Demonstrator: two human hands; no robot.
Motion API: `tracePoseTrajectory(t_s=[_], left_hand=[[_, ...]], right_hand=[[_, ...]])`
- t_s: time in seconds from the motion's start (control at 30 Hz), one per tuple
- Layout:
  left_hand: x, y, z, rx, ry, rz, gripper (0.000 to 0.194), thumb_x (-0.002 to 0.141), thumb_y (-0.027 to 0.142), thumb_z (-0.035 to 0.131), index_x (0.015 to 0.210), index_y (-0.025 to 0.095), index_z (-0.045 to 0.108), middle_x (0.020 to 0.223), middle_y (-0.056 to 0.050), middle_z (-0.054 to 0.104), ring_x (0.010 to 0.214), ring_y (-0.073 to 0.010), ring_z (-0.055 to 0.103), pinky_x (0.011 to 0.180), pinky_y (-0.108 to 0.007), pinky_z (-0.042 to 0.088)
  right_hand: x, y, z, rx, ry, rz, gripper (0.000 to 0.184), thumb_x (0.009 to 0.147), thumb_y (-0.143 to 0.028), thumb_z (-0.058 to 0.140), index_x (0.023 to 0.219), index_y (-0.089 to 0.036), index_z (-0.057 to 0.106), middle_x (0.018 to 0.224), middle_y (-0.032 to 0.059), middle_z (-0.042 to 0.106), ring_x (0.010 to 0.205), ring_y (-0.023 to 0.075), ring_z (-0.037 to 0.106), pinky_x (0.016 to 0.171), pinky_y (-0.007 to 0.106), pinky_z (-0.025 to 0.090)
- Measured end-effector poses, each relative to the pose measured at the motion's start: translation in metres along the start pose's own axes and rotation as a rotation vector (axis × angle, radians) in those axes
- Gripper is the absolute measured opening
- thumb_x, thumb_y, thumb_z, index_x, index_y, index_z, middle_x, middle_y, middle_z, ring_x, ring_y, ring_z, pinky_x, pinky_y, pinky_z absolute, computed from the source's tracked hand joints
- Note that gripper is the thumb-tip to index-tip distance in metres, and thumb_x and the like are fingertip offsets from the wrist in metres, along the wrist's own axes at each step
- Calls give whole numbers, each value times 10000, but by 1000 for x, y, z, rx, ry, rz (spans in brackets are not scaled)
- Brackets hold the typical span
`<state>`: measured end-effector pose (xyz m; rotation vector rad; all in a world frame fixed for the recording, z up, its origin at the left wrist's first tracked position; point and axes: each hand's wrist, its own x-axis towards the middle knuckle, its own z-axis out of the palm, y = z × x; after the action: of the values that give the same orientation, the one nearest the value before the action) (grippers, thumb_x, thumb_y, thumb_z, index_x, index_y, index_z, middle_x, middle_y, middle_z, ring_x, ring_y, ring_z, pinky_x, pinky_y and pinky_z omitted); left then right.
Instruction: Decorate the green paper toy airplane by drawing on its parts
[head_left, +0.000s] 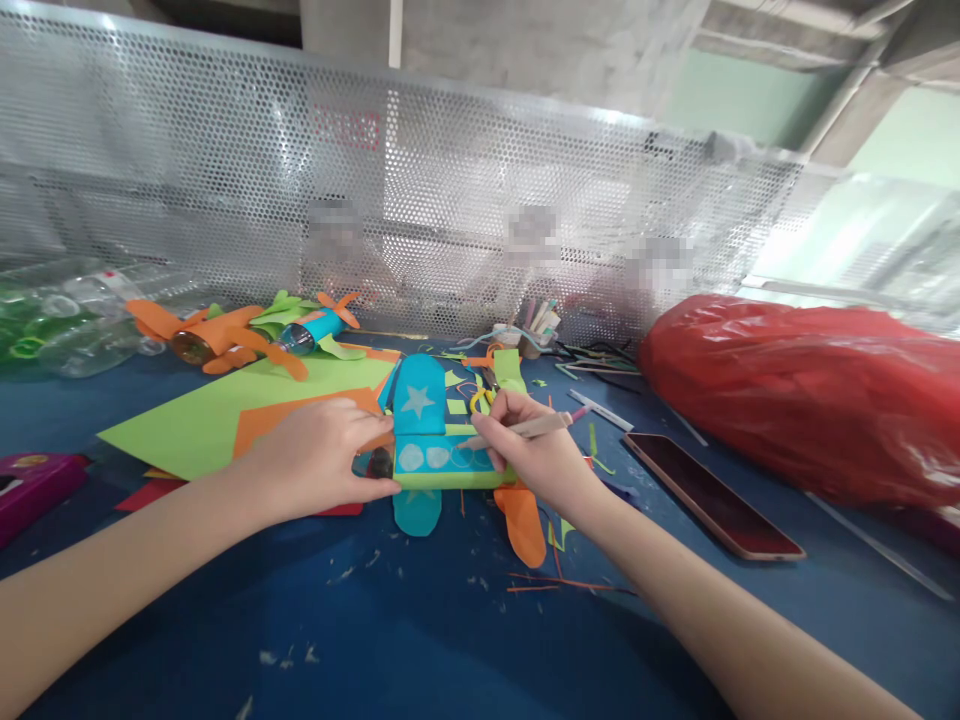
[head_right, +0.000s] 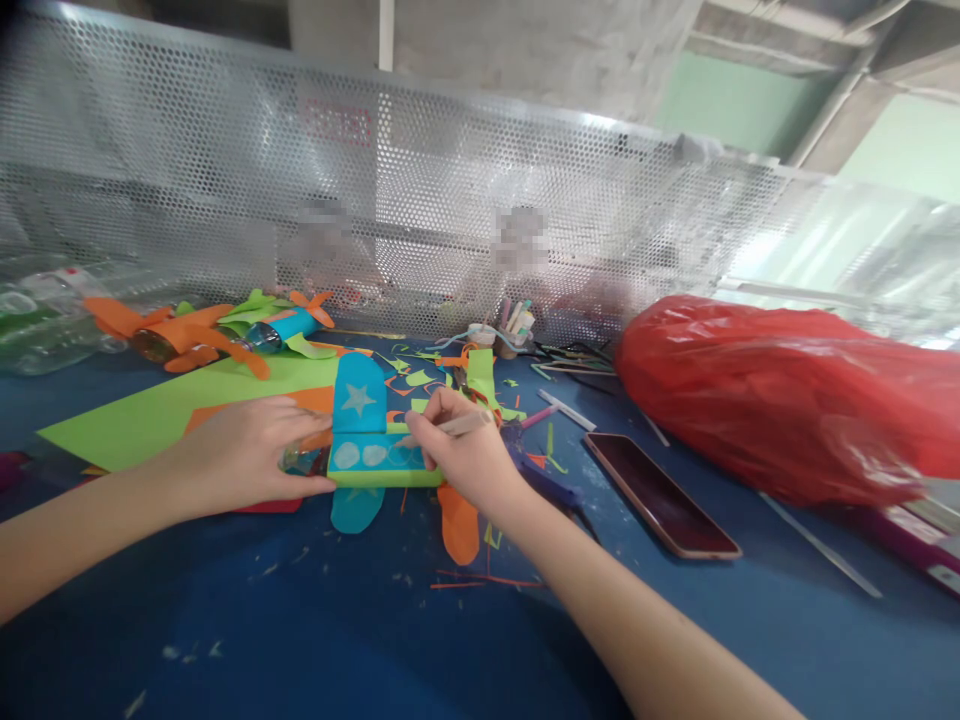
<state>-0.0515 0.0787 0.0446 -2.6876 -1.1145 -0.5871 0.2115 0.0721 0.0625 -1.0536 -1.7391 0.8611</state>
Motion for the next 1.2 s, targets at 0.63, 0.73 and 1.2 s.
tracePoseTrajectory(t_s=[0.63, 0.73, 1.2], left_hand=[[0, 0, 1, 6, 13, -4, 241, 871, 447, 751, 988, 236, 749, 925, -74, 783, 856, -291, 721, 708, -383, 562], [0, 0, 0, 7, 18, -6, 244, 860, 456, 756, 980, 243, 749, 918, -72, 782, 860, -289, 718, 719, -382, 562], [0, -2, 1, 10, 31, 20, 250, 890, 468, 736, 981, 235, 745, 917, -46, 782, 845, -255, 708, 714, -346, 529]], right_hand=[[-1, 0, 0, 5, -13, -13, 329, 871, -454, 667, 706, -262, 456, 457, -100, 506, 433, 105, 466, 552, 272, 475], [-1, 1, 0, 14, -17, -6, 337, 875, -459, 675, 713, -263, 454, 456, -104, 501, 424, 101, 452, 547, 270, 471], [0, 1, 0, 26, -39, -1, 346, 864, -464, 678, 705, -260, 448, 445, -105, 500, 412, 95, 448, 538, 265, 462]])
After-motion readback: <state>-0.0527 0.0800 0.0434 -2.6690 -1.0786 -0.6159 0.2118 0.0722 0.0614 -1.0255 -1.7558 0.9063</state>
